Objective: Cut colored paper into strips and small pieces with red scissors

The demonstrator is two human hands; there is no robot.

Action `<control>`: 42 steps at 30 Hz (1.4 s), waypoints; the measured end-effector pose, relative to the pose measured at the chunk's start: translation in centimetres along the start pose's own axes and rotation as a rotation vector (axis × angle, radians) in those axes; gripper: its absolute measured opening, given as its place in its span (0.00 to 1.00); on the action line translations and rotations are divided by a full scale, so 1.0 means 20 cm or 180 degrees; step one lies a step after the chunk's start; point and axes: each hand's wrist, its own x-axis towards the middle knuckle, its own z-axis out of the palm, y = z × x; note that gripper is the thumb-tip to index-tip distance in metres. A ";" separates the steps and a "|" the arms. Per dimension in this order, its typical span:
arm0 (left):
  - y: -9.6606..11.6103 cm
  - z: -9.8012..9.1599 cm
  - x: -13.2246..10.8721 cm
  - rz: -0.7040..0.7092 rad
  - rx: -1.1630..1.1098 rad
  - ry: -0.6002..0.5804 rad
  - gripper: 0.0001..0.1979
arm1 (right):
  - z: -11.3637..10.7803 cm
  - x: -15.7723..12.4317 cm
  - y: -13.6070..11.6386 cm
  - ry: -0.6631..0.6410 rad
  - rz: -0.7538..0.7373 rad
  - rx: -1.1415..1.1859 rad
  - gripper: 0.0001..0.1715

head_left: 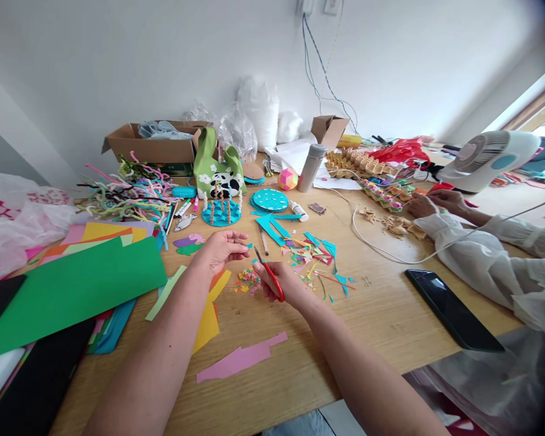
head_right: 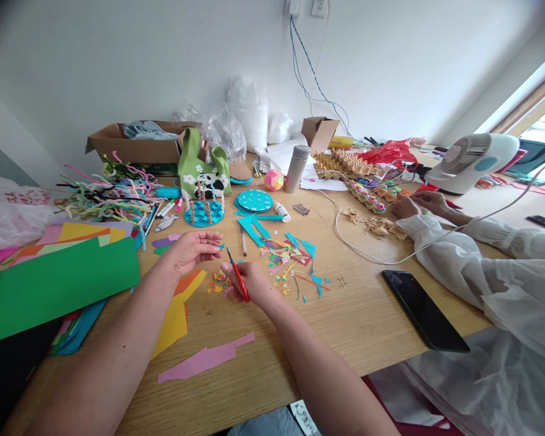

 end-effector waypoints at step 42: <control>0.00 0.01 -0.01 -0.0140 0.0278 -0.0213 0.12 | 0.00 -0.02 -0.03 -0.0110 -0.0056 -0.0090 0.34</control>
